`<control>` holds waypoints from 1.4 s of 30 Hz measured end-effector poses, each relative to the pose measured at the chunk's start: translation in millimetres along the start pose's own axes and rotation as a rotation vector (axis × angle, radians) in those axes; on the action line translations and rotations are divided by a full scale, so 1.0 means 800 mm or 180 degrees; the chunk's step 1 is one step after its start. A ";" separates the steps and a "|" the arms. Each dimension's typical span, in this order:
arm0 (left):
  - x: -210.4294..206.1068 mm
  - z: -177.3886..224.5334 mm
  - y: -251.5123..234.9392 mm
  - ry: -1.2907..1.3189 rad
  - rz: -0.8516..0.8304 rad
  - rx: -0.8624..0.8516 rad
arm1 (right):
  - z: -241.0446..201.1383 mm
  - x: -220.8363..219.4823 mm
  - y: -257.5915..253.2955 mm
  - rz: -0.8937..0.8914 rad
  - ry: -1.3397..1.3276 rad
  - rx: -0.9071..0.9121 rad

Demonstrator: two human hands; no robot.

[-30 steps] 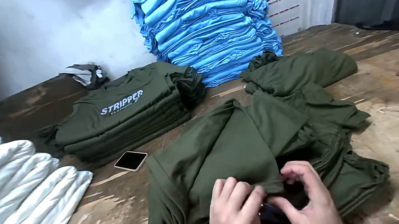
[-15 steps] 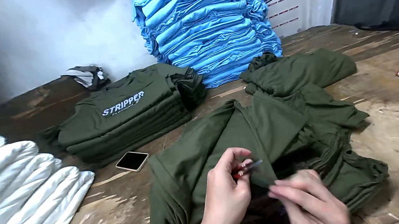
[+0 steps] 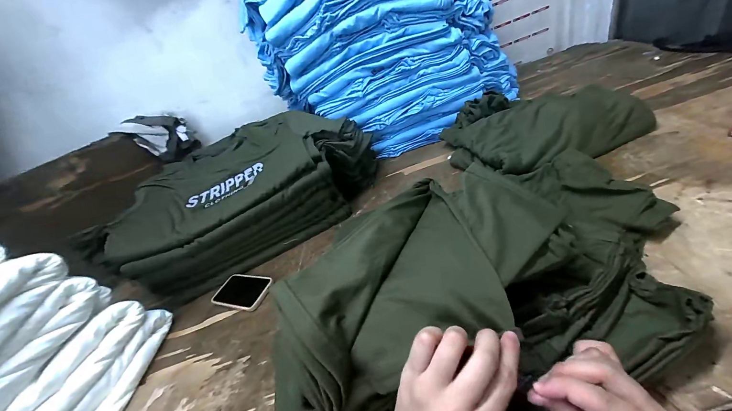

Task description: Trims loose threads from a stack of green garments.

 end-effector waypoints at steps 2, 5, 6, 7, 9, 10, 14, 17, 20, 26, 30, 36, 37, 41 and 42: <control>0.005 -0.010 0.002 0.0080 0.0126 0.0277 | 0.010 -0.004 -0.003 -0.0159 0.0431 -0.0240; 0.008 -0.023 0.006 0.0356 0.0187 0.0575 | 0.030 -0.025 -0.019 -0.0483 0.0661 -0.0637; 0.009 -0.025 0.007 0.0401 0.0177 0.0583 | 0.034 -0.034 -0.023 -0.0522 0.0669 -0.0555; 0.010 -0.025 0.007 0.0418 0.0166 0.0608 | 0.034 -0.040 -0.025 -0.0485 0.0645 -0.0409; 0.013 -0.029 0.007 0.0354 0.0054 0.0819 | 0.028 -0.041 -0.024 -0.0185 0.0532 -0.0180; 0.015 -0.034 0.009 0.0272 -0.0090 0.0948 | 0.027 -0.034 -0.020 -0.0034 0.0431 -0.0146; 0.041 -0.060 0.035 0.0293 -0.0201 0.0885 | 0.035 -0.012 -0.004 0.0030 -0.0087 -0.0149; 0.053 -0.065 0.042 0.0339 -0.0572 0.0772 | 0.037 -0.010 -0.001 0.0055 -0.0304 -0.0349; 0.051 -0.066 0.032 0.0412 -0.1020 0.1162 | 0.043 -0.012 -0.005 0.0038 -0.0331 -0.0605; 0.025 -0.005 -0.020 0.0284 -0.0604 0.1224 | 0.029 -0.012 -0.007 0.0173 0.0178 -0.0437; -0.008 0.006 -0.020 -0.0186 -0.0462 0.0715 | 0.020 -0.008 -0.009 0.0301 0.0231 -0.0196; -0.007 -0.009 -0.006 -0.0454 -0.0602 0.0843 | 0.037 -0.015 -0.001 -0.0817 0.0792 -0.0525; -0.003 -0.017 -0.004 -0.0313 -0.0537 0.0826 | 0.036 -0.026 0.004 -0.1138 0.0858 -0.0345; 0.089 -0.091 0.002 -0.0114 0.0149 0.1807 | 0.001 -0.058 0.030 -0.2463 0.0166 0.0694; 0.124 -0.118 0.013 -0.0494 0.0480 0.2226 | -0.007 -0.061 0.038 -0.2740 0.0135 0.0748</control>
Point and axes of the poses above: each hand's wrist, its own y-axis away from the middle knuckle, its own x-axis out of the back of the hand, z = x × y, the point moved 6 cm from there along -y, towards the middle knuckle, and after that the axes turned 12 degrees about y, right-handed, at the moved point
